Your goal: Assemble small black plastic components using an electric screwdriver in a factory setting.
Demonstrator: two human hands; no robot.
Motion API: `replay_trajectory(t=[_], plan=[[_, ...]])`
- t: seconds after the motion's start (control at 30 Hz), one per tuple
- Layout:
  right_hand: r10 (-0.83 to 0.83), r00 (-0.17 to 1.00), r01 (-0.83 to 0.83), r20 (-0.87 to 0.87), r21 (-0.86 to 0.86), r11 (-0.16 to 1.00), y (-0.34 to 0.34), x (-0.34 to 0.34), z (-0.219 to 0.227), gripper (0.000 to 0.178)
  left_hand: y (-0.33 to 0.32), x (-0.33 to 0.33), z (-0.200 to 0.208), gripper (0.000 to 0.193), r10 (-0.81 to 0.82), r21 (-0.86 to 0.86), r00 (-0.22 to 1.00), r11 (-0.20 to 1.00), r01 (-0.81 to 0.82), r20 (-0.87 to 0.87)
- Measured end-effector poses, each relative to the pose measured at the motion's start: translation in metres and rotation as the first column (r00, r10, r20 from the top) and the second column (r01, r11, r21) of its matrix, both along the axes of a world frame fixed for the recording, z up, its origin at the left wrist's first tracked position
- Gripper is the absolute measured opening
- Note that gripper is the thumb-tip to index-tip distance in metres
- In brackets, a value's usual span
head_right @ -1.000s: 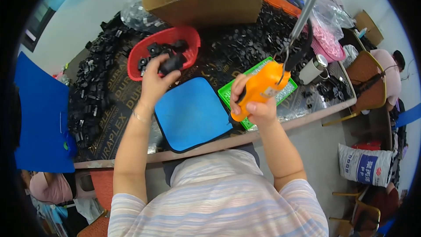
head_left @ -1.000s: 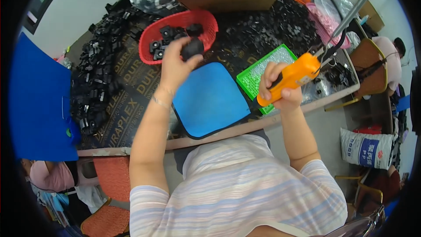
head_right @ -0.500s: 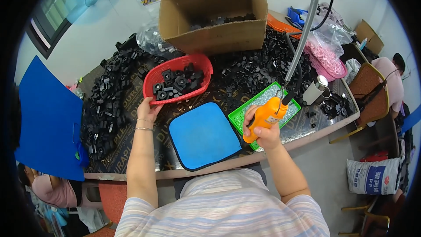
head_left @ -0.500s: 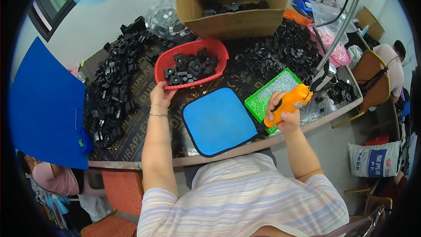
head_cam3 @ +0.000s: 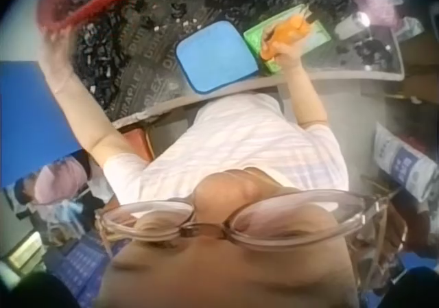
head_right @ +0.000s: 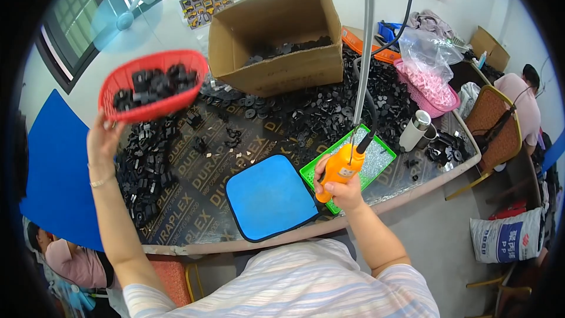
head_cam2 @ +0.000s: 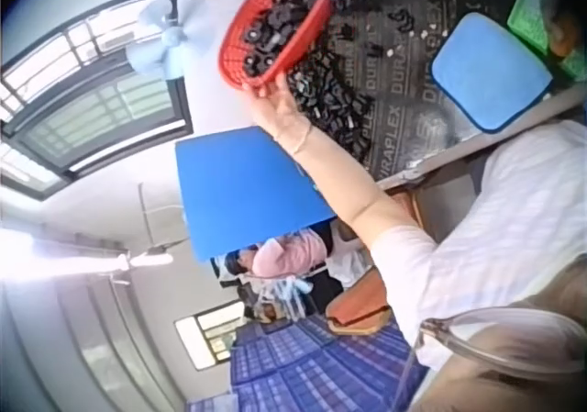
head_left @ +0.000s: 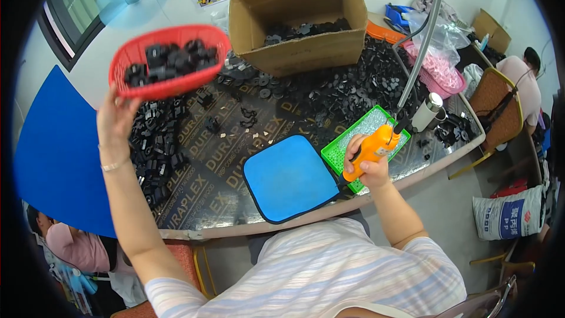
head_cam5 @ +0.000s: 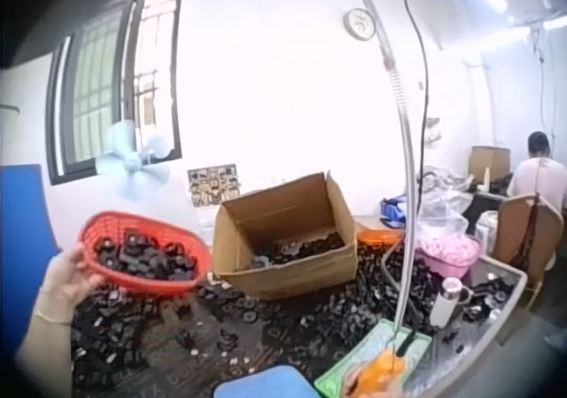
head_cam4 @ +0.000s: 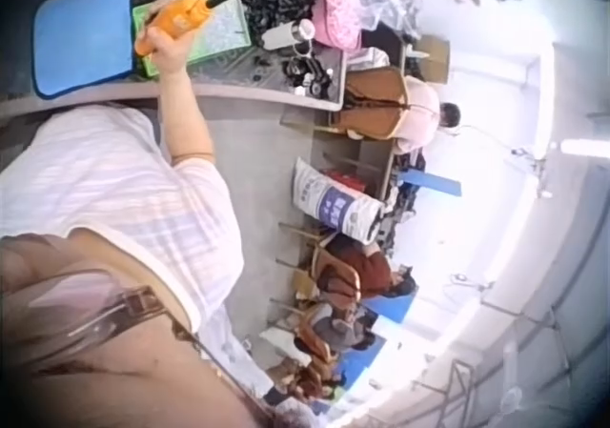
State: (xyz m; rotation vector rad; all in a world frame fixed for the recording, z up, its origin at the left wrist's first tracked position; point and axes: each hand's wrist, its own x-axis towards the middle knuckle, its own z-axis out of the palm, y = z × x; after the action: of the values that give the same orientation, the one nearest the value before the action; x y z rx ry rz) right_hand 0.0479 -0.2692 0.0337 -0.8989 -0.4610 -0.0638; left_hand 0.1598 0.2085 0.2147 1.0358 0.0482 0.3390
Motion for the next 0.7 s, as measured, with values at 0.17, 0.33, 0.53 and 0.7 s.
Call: replay_trajectory(t=[0.17, 0.33, 0.53, 0.7], plan=[[-0.041, 0.999, 0.041, 0.012, 0.010, 0.999, -0.007, -0.006, 0.000, 0.035, -0.126, 0.060, 0.091, 0.030, -0.109, 0.325, 0.979, 0.945, 0.048, 0.171], [-0.068, 0.997, 0.067, 0.030, 0.026, 0.997, -0.007, -0.020, 0.003, 0.035, -0.272, 0.126, 0.068, 0.025, -0.046, 0.672, 0.674, -0.060, -0.738, 0.737], [-0.085, 0.996, 0.085, 0.015, 0.017, 0.996, -0.017, -0.033, -0.001, 0.035, -0.343, 0.108, 0.035, 0.012, -0.367, 0.565, 0.481, 0.167, -0.808, 0.796], [-0.086, 0.996, 0.086, 0.001, 0.022, 0.996, -0.016, -0.029, -0.002, 0.035, -0.301, 0.104, 0.042, 0.018, -0.263, 0.538, 0.487, 0.179, -0.823, 0.833]])
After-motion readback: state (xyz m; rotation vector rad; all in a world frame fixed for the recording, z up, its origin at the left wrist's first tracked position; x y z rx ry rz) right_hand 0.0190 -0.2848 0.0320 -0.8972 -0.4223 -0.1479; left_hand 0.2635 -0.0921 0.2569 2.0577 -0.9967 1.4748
